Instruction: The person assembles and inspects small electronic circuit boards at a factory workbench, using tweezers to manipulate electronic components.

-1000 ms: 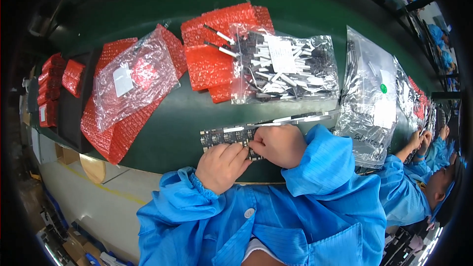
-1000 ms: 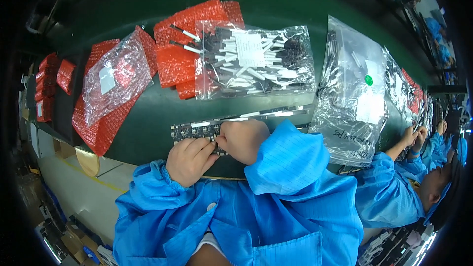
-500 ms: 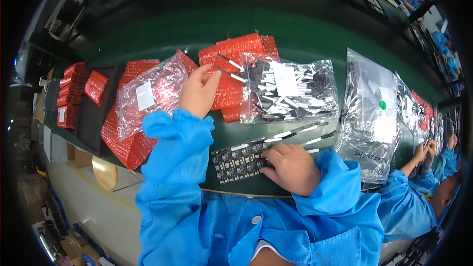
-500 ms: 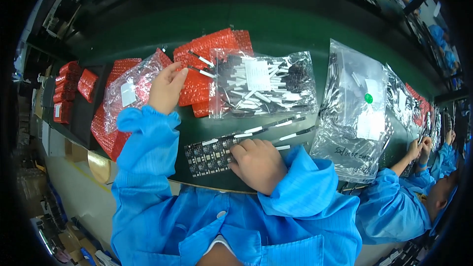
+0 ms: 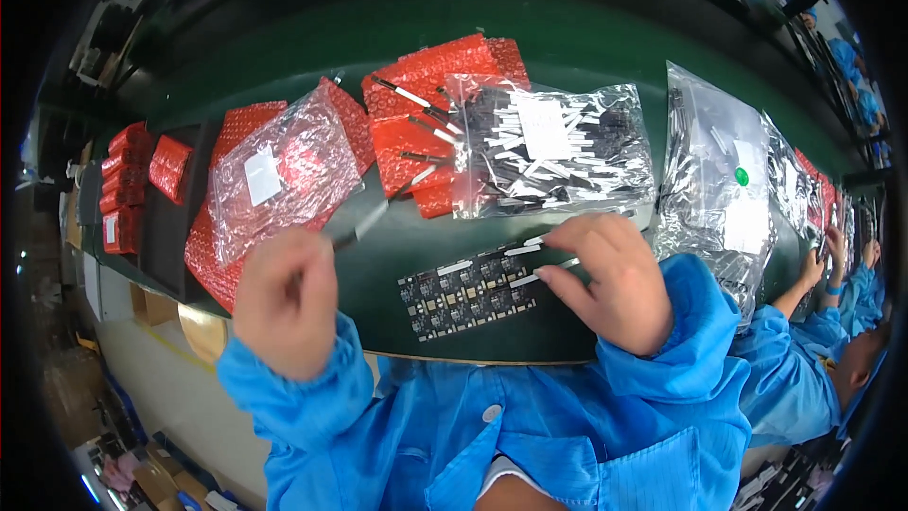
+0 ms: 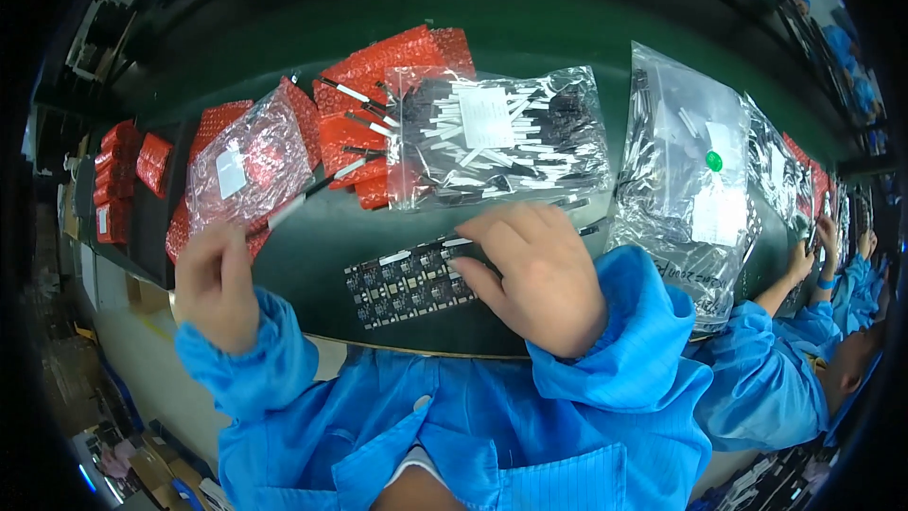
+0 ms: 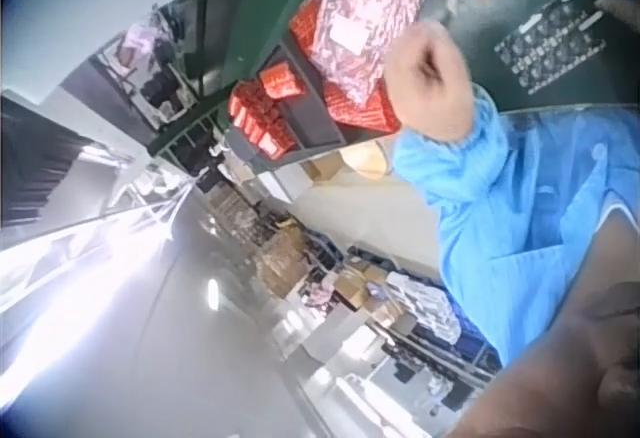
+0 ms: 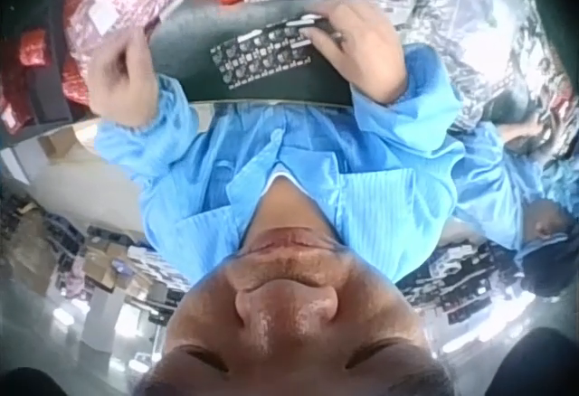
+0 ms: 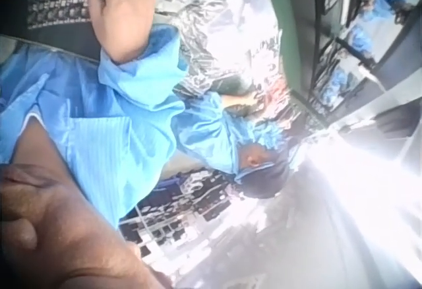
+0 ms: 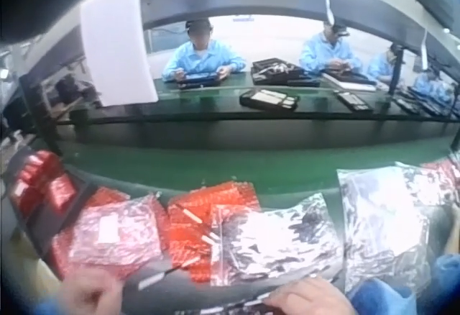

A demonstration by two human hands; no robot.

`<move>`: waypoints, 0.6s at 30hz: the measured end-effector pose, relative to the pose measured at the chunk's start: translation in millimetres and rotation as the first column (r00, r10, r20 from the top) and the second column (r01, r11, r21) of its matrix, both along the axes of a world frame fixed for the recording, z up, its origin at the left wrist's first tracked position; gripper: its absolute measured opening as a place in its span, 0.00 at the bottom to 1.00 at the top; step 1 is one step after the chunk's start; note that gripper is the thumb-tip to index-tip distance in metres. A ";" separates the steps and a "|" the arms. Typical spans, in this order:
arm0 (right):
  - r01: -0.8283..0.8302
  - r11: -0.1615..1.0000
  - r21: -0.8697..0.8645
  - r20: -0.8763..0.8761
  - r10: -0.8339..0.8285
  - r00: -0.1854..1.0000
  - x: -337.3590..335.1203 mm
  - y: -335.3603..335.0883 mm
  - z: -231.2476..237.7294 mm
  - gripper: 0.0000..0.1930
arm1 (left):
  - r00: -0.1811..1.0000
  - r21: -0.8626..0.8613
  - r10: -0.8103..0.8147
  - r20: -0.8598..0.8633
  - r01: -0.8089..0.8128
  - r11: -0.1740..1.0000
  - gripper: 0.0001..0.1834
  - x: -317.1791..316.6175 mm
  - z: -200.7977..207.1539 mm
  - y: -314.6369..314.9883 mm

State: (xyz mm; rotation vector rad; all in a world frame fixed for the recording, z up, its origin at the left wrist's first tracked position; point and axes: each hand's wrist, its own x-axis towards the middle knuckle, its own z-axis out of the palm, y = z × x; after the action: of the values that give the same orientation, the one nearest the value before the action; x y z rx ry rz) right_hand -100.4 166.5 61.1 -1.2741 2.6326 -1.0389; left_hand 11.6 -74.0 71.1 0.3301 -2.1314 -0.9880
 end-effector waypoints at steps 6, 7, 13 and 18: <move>-0.207 0.942 -0.265 -0.101 0.187 0.977 6.2 -31.7 24.5 0.21 | 0.905 -0.240 -0.425 0.017 0.416 0.877 0.12 30.2 4.8 17.5; -0.303 0.906 -0.295 -0.127 0.278 0.952 10.2 -36.9 27.8 0.20 | 0.831 -0.180 -0.556 0.026 0.551 0.815 0.13 30.9 5.4 19.0; -0.404 0.853 -0.330 0.066 0.447 0.892 26.1 -45.9 14.2 0.11 | 0.828 -0.091 -0.560 -0.020 0.557 0.826 0.12 29.1 -20.1 33.0; -0.390 0.907 -0.162 0.222 0.418 0.881 21.8 -48.1 -5.9 0.08 | 0.895 -0.049 -0.441 0.071 0.444 0.895 0.11 30.8 -53.4 35.4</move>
State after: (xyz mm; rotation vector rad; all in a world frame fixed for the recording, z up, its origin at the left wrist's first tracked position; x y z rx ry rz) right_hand -78.6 118.4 55.2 -1.5115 2.0260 -1.1913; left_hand 42.4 -38.6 17.7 -0.1757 -2.3399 -1.1676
